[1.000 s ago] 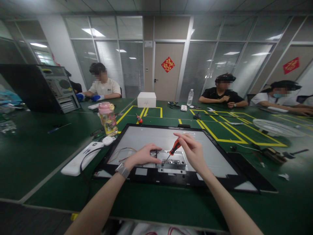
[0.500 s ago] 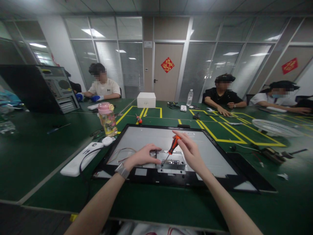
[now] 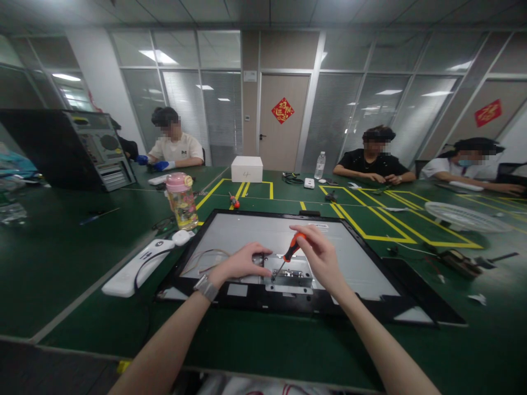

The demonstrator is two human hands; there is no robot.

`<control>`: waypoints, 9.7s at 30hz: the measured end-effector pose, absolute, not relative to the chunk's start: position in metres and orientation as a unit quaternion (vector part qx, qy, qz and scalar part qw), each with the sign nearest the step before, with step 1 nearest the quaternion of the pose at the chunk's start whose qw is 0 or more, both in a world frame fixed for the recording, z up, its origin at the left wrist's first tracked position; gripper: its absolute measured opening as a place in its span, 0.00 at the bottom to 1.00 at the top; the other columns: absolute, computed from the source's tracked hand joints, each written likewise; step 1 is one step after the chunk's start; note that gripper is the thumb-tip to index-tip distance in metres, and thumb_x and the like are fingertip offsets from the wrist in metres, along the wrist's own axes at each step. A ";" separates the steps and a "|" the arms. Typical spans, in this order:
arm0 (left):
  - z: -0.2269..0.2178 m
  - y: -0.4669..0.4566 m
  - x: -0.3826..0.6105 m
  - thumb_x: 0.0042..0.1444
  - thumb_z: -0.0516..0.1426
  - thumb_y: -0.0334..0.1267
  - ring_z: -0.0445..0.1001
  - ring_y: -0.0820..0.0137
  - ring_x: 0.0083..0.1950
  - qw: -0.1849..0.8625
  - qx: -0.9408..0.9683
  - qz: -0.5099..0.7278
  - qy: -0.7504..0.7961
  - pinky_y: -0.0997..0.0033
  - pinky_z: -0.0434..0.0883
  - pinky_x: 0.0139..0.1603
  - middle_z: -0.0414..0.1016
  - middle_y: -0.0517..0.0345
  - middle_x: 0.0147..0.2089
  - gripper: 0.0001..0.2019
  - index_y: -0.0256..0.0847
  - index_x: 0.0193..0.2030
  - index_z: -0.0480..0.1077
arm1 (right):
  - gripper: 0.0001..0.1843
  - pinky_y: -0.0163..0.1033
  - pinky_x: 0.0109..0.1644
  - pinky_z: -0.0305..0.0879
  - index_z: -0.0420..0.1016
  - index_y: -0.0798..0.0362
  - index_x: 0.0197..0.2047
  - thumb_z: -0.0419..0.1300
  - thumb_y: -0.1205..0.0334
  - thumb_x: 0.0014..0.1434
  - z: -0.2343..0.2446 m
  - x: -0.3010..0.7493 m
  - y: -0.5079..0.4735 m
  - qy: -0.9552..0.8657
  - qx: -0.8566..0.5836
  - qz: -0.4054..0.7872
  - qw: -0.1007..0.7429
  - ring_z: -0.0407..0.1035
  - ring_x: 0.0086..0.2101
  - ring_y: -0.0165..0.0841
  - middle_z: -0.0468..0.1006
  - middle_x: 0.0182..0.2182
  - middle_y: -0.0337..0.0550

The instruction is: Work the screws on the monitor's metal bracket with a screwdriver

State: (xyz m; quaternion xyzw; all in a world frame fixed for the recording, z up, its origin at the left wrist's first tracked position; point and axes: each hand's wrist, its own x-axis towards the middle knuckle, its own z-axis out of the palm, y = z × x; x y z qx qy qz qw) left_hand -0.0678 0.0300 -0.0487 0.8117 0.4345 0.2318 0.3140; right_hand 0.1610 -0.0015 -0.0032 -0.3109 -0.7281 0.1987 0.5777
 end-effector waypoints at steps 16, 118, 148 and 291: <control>-0.046 0.028 -0.068 0.44 0.66 0.54 0.67 0.58 0.57 0.314 0.817 0.230 0.425 0.61 0.61 0.61 0.70 0.51 0.55 0.33 0.46 0.57 0.70 | 0.18 0.49 0.49 0.68 0.71 0.46 0.56 0.50 0.59 0.66 -0.004 0.160 -0.004 -0.735 -0.296 0.226 0.567 0.72 0.42 0.39 0.76 0.41 0.45; -0.048 0.030 -0.068 0.44 0.66 0.54 0.66 0.57 0.57 0.317 0.814 0.233 0.426 0.61 0.61 0.60 0.69 0.51 0.54 0.32 0.46 0.56 0.70 | 0.13 0.45 0.47 0.69 0.77 0.44 0.48 0.61 0.55 0.60 -0.010 0.162 0.001 -0.636 -0.242 0.465 0.566 0.72 0.40 0.37 0.78 0.37 0.42; -0.050 0.030 -0.068 0.43 0.66 0.53 0.66 0.57 0.58 0.314 0.812 0.234 0.432 0.60 0.60 0.61 0.70 0.51 0.56 0.32 0.46 0.56 0.70 | 0.08 0.44 0.43 0.68 0.80 0.43 0.40 0.61 0.55 0.60 -0.010 0.163 0.000 -0.668 -0.245 0.405 0.574 0.71 0.37 0.35 0.75 0.38 0.41; -0.048 0.030 -0.068 0.44 0.66 0.54 0.67 0.58 0.56 0.311 0.817 0.232 0.428 0.61 0.61 0.60 0.70 0.52 0.53 0.32 0.47 0.56 0.71 | 0.08 0.48 0.45 0.67 0.78 0.46 0.42 0.62 0.59 0.58 -0.010 0.156 -0.004 -0.690 -0.306 0.209 0.622 0.71 0.36 0.38 0.76 0.31 0.42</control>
